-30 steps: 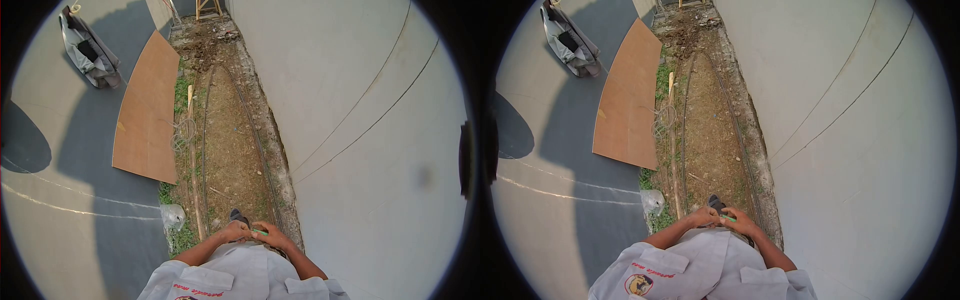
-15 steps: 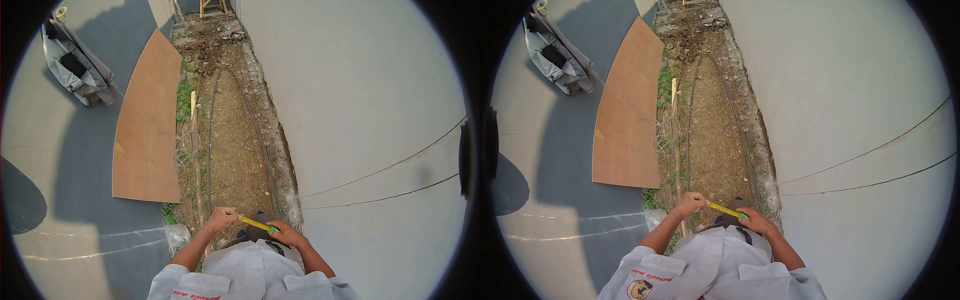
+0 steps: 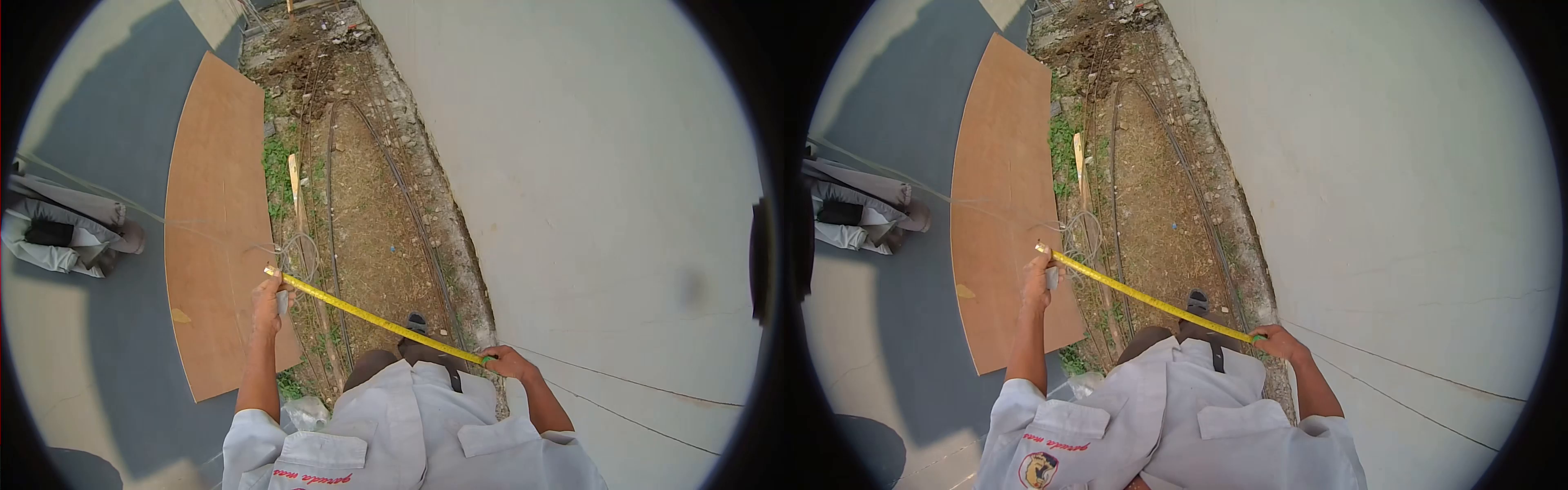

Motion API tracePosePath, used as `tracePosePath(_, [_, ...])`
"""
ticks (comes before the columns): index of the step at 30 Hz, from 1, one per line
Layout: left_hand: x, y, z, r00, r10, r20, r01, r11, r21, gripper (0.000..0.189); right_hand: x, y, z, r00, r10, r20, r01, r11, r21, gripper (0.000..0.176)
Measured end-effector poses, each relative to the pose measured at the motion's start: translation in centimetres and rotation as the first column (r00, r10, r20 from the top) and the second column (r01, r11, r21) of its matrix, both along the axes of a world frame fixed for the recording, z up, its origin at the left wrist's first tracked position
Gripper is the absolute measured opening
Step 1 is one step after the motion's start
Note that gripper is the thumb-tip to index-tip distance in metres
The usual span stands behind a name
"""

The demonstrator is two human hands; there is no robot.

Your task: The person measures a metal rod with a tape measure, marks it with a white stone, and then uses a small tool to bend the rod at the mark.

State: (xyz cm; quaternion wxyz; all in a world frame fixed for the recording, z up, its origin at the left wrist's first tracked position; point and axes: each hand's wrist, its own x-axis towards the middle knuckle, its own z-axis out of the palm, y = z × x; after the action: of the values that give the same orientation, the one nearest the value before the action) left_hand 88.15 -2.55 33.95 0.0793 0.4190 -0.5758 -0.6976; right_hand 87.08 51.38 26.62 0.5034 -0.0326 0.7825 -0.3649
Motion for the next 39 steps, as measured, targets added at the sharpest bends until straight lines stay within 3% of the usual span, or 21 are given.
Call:
tracePosePath(4, [-5.7, 1.2, -3.5, 0.988, -0.151, 0.027, 0.153, 0.978, -0.141, 0.030, -5.6, -5.4, 0.9, 0.997, 0.034, -0.071, -0.039, 0.997, -0.073, 0.031])
tracePosePath(9, [-10.7, 5.2, -5.1, 0.928, -0.372, 0.028, 0.372, 0.928, 0.017, 0.034, -12.0, -14.8, 3.1, 0.999, 0.028, -0.021, -0.029, 0.999, -0.036, 0.031])
tracePosePath(11, [-13.4, 4.8, -6.8, 0.910, -0.412, 0.037, 0.409, 0.910, 0.071, 0.034, -14.1, -19.0, 2.6, 0.977, 0.044, -0.207, -0.068, 0.992, -0.110, 0.034])
tracePosePath(12, [-14.4, 4.6, -7.3, 0.901, -0.431, 0.051, 0.422, 0.898, 0.122, 0.034, -15.5, -21.3, 3.2, 0.991, 0.017, -0.134, -0.026, 0.997, -0.068, 0.038])
tracePosePath(16, [-21.0, 0.7, -8.8, 0.890, -0.455, 0.011, 0.438, 0.862, 0.254, 0.035, -21.9, -29.9, 3.5, 0.988, 0.043, -0.150, -0.047, 0.999, -0.026, 0.039])
tracePosePath(20, [-28.1, -6.3, -8.8, 0.879, -0.476, 0.017, 0.461, 0.858, 0.225, 0.036, -27.5, -35.0, 3.1, 0.975, 0.044, -0.216, -0.051, 0.998, -0.023, 0.041])
tracePosePath(22, [-31.6, -9.3, -8.3, 0.914, -0.401, 0.066, 0.379, 0.899, 0.218, 0.037, -28.9, -35.1, 2.4, 0.917, -0.033, -0.398, -0.003, 0.996, -0.088, 0.044])
tracePosePath(24, [-35.5, -13.1, -7.8, 0.921, -0.382, 0.074, 0.363, 0.911, 0.196, 0.037, -30.0, -33.7, 2.2, 0.941, -0.036, -0.335, 0.060, 0.996, 0.060, 0.048])
tracePosePath(26, [-40.0, -17.1, -7.6, 0.943, -0.326, 0.065, 0.314, 0.938, 0.147, 0.036, -31.6, -31.9, 6.0, 0.986, -0.135, -0.097, 0.150, 0.973, 0.174, 0.048])
tracePosePath(28, [-44.6, -21.0, -7.4, 0.952, -0.300, 0.050, 0.292, 0.948, 0.127, 0.036, -30.1, -25.6, 1.4, 0.959, -0.199, -0.199, 0.221, 0.971, 0.093, 0.044])
tracePosePath(31, [-51.1, -24.6, -7.6, 0.970, -0.240, 0.051, 0.236, 0.969, 0.073, 0.037, -29.6, -19.8, 0.0, 0.950, -0.305, -0.073, 0.313, 0.923, 0.222, 0.037])
tracePosePath(35, [-59.5, -24.7, -9.1, 0.929, -0.360, 0.084, 0.359, 0.933, 0.030, 0.036, -33.6, -21.0, 1.2, 0.932, -0.363, 0.011, 0.343, 0.887, 0.310, 0.031])
tracePosePath(39, [-66.2, -20.5, -11.4, 0.844, -0.535, 0.033, 0.521, 0.833, 0.187, 0.037, -42.8, -27.8, 1.5, 0.924, -0.380, 0.047, 0.361, 0.904, 0.231, 0.033])
